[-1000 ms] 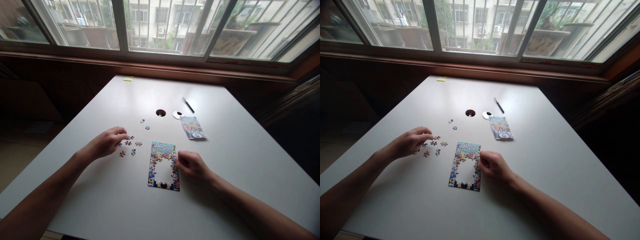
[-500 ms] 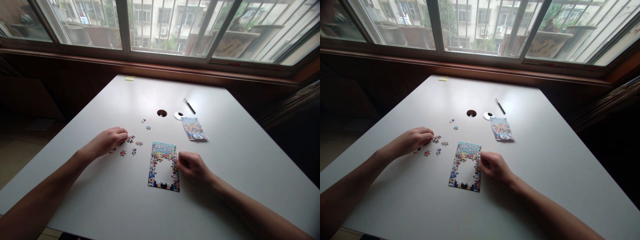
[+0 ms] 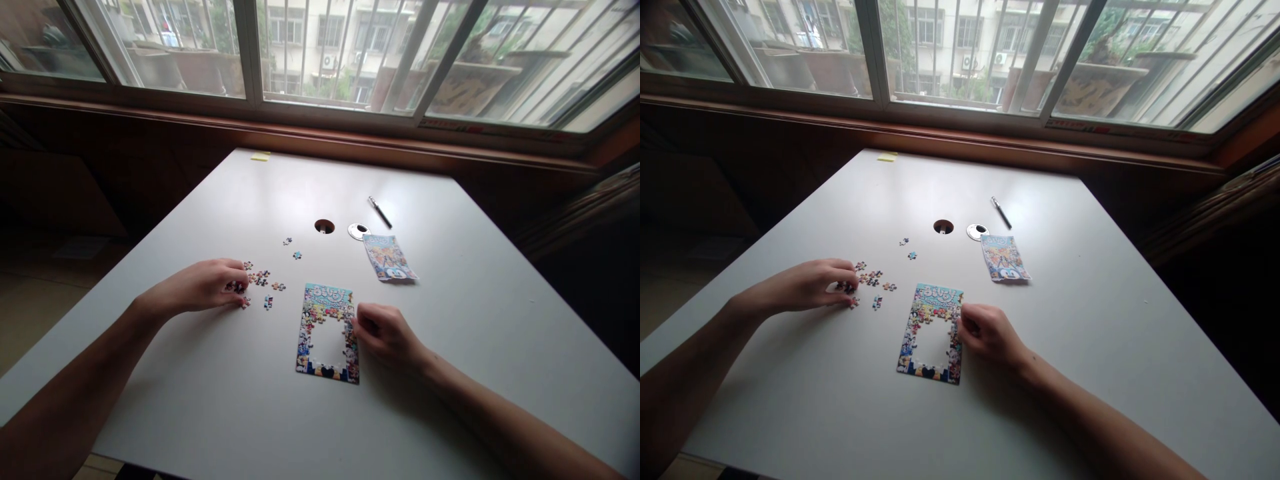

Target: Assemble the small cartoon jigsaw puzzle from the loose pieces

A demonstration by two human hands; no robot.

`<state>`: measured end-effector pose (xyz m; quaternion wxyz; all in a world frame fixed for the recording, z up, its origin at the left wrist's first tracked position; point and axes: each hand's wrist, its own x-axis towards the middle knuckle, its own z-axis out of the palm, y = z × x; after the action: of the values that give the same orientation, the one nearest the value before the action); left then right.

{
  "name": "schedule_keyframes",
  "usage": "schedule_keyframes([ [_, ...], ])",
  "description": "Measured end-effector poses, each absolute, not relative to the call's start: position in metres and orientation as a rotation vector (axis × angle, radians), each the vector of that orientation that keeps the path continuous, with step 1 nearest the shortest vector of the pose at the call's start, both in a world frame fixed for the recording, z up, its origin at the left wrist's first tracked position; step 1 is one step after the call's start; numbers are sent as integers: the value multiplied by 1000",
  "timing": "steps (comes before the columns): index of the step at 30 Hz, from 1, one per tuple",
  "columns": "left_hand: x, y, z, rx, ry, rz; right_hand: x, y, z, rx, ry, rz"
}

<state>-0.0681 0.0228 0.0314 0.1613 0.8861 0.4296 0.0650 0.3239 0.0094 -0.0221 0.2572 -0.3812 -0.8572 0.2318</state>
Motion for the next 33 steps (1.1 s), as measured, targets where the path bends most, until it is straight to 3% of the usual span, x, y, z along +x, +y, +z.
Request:
schedule_keyframes([
  [33, -58, 21, 32, 2551, 1169, 221, 324, 10, -22, -1023, -2338, 615],
])
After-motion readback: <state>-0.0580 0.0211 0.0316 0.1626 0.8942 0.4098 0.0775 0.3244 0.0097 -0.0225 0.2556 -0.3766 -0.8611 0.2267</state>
